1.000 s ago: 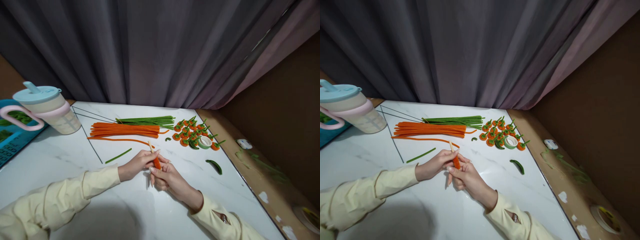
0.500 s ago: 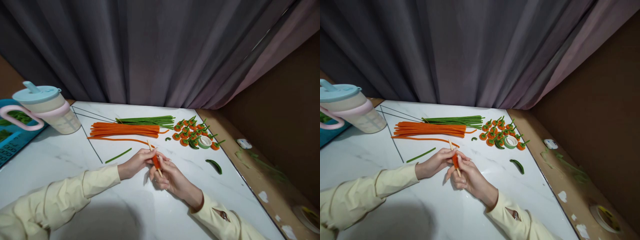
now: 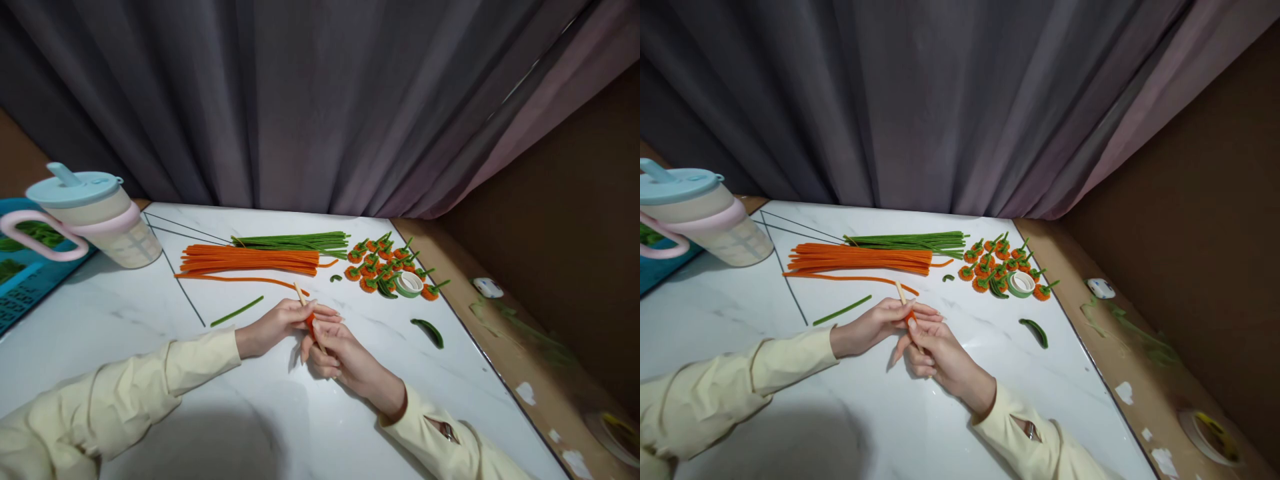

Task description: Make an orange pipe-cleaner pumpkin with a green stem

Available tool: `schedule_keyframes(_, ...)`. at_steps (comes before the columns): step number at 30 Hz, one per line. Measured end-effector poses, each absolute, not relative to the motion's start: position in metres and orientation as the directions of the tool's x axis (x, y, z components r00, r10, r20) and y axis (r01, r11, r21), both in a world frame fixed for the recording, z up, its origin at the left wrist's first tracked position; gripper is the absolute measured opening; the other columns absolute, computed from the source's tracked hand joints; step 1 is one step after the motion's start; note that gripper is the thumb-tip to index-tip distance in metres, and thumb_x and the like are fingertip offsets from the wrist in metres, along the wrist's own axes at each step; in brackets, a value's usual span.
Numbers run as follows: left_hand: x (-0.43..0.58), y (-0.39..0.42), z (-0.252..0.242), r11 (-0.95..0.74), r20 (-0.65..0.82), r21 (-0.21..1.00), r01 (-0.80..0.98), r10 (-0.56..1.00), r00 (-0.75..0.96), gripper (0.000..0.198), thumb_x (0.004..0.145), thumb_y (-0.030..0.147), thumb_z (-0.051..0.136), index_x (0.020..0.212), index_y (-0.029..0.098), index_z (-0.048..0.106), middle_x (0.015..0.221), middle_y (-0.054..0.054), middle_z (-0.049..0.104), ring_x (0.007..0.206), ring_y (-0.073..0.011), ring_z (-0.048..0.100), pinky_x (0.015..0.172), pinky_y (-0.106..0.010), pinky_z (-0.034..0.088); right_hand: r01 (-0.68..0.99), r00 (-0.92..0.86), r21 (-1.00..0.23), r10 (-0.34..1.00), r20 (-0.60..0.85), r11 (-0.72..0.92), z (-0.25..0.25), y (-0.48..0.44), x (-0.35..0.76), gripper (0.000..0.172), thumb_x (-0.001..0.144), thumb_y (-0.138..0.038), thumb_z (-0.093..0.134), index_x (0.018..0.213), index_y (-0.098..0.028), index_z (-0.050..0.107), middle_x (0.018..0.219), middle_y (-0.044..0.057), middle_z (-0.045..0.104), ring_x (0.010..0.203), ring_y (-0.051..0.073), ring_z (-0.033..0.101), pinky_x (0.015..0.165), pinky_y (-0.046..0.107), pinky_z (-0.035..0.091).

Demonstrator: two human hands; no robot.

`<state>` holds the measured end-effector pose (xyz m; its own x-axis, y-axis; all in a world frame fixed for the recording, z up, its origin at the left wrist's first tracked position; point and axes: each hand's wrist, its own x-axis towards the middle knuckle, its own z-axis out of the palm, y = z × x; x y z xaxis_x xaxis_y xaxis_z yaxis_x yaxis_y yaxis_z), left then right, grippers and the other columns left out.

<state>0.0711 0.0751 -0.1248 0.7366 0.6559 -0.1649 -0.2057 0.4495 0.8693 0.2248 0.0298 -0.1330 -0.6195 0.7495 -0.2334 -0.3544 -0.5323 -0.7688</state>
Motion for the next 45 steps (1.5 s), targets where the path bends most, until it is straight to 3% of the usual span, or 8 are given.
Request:
schedule_keyframes(7, 0.0711, 0.0743, -0.1203, 0.448, -0.165, 0.879, -0.165, 0.610, 0.775, 0.042, 0.082, 0.045, 0.060, 0.106, 0.012, 0.070, 0.120, -0.015, 0.064, 0.116, -0.0292, 0.055, 0.106, -0.041, 0.031, -0.322, -0.597, -0.789, 0.759, -0.260, -0.523, -0.1323, 0.0287, 0.2241, 0.063, 0.086, -0.064, 0.044, 0.059, -0.010, 0.059, 0.035, -0.011, 0.023, 0.028, 0.002, 0.014, 0.033, 0.019, 0.009)
schedule_keyframes(16, 0.0702, 0.0739, -0.1196, 0.442, -0.149, 0.880, -0.176, 0.607, 0.780, 0.040, 0.087, 0.043, 0.053, 0.107, 0.013, 0.070, 0.119, -0.015, 0.064, 0.117, -0.0284, 0.054, 0.105, -0.039, 0.032, -0.320, -0.607, -0.778, 0.747, -0.270, -0.541, -0.1327, 0.0303, 0.2263, 0.054, 0.085, -0.056, 0.053, 0.059, -0.009, 0.057, 0.036, -0.012, 0.021, 0.029, 0.001, 0.016, 0.034, 0.019, 0.010)
schedule_keyframes(24, 0.0689, 0.0738, -0.1216, 0.446, -0.169, 0.879, -0.170, 0.623, 0.764, 0.039, 0.087, 0.041, 0.053, 0.106, 0.012, 0.070, 0.115, -0.015, 0.066, 0.109, -0.0281, 0.058, 0.098, -0.037, 0.037, -0.357, -0.620, -0.766, 0.749, -0.233, -0.534, -0.1297, 0.0295, 0.2271, 0.028, 0.077, -0.034, 0.071, 0.070, -0.010, 0.059, 0.047, -0.009, 0.039, 0.035, -0.001, 0.017, 0.034, 0.017, 0.011)
schedule_keyframes(28, 0.0686, 0.0749, -0.1212, 0.413, -0.172, 0.904, -0.111, 0.589, 0.790, 0.044, 0.083, 0.047, 0.057, 0.106, 0.012, 0.070, 0.106, -0.014, 0.069, 0.102, -0.0283, 0.060, 0.095, -0.037, 0.038, -0.334, -0.623, -0.772, 0.741, -0.251, -0.541, -0.1286, 0.0289, 0.2261, 0.041, 0.081, -0.046, 0.065, 0.063, -0.009, 0.060, 0.036, -0.011, 0.029, 0.031, 0.000, 0.014, 0.033, 0.018, 0.010)
schedule_keyframes(35, 0.0688, 0.0747, -0.1183, 0.409, -0.148, 0.908, -0.096, 0.526, 0.837, 0.046, 0.082, 0.047, 0.057, 0.113, 0.015, 0.067, 0.113, -0.013, 0.066, 0.113, -0.0284, 0.054, 0.100, -0.037, 0.034, -0.319, -0.595, -0.780, 0.754, -0.277, -0.538, -0.1332, 0.0282, 0.2254, 0.057, 0.076, -0.062, 0.061, 0.057, -0.009, 0.058, 0.032, -0.012, 0.022, 0.029, 0.000, 0.010, 0.032, 0.018, 0.006)
schedule_keyframes(45, 0.0692, 0.0756, -0.1183, 0.413, -0.151, 0.904, -0.110, 0.548, 0.823, 0.044, 0.084, 0.045, 0.055, 0.110, 0.012, 0.068, 0.109, -0.015, 0.068, 0.105, -0.0269, 0.058, 0.097, -0.036, 0.034, -0.332, -0.620, -0.756, 0.735, -0.275, -0.563, -0.1289, 0.0292, 0.2272, 0.033, 0.072, -0.037, 0.075, 0.061, -0.009, 0.060, 0.037, -0.012, 0.029, 0.033, -0.001, 0.013, 0.033, 0.017, 0.009)
